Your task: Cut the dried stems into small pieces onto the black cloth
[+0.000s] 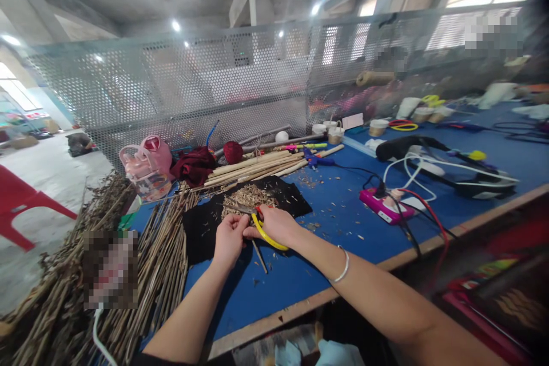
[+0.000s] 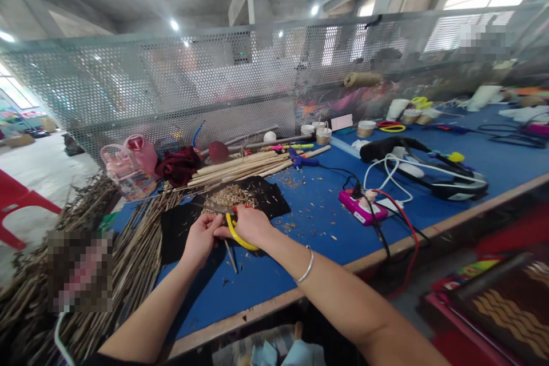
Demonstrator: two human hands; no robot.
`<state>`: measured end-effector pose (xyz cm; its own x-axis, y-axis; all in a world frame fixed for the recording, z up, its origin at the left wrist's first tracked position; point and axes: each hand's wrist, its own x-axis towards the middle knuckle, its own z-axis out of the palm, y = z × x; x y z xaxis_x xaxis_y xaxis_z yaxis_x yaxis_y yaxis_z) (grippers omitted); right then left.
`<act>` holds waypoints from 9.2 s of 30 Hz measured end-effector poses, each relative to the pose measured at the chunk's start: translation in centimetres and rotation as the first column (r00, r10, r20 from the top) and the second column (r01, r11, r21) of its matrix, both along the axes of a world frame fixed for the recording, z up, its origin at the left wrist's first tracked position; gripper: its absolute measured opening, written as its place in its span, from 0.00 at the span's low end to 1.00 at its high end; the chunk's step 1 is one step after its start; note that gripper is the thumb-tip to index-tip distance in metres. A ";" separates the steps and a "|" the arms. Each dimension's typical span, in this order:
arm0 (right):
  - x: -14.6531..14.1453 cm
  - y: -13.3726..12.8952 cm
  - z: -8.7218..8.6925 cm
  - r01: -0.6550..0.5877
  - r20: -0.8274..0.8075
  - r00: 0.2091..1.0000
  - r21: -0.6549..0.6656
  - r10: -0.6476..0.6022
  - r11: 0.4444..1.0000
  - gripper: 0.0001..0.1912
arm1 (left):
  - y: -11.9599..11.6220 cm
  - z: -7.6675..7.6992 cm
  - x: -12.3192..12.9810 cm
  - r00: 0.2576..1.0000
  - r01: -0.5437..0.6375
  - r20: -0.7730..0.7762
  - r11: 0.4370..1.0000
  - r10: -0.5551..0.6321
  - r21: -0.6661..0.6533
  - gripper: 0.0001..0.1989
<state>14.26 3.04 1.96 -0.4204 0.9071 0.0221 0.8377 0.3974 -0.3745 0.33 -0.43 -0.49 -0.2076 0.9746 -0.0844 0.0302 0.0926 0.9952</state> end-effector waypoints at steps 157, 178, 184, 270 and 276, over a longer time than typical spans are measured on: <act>0.4 1.1 -0.7 0.010 0.054 0.999 -0.022 -0.009 1.000 0.35 | 0.2 -0.1 -0.2 0.990 0.060 0.128 0.998 -0.057 -0.018 0.17; 0.4 1.6 -0.7 0.091 0.091 0.992 0.010 -0.091 0.996 0.37 | 0.4 0.3 -0.3 0.969 0.011 0.247 1.000 -0.004 -0.027 0.19; 0.5 1.3 -0.3 0.032 0.061 0.998 -0.002 -0.032 0.999 0.36 | 0.3 0.6 -0.3 0.962 0.018 0.273 1.000 -0.011 -0.021 0.18; 0.1 0.7 -0.4 0.030 0.056 0.998 -0.041 -0.027 0.999 0.36 | 0.4 0.0 -0.3 0.980 -0.100 0.166 0.992 0.111 -0.071 0.22; 0.2 1.2 -0.5 0.061 0.060 0.997 -0.087 -0.056 0.994 0.35 | 0.3 0.1 -0.3 0.991 -0.078 0.104 0.994 0.085 -0.074 0.19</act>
<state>14.43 4.27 1.45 -0.3653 0.9273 -0.0821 0.8794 0.3148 -0.3572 0.04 -0.13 -0.40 -0.2724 0.9457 -0.1772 -0.0860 0.1595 0.9834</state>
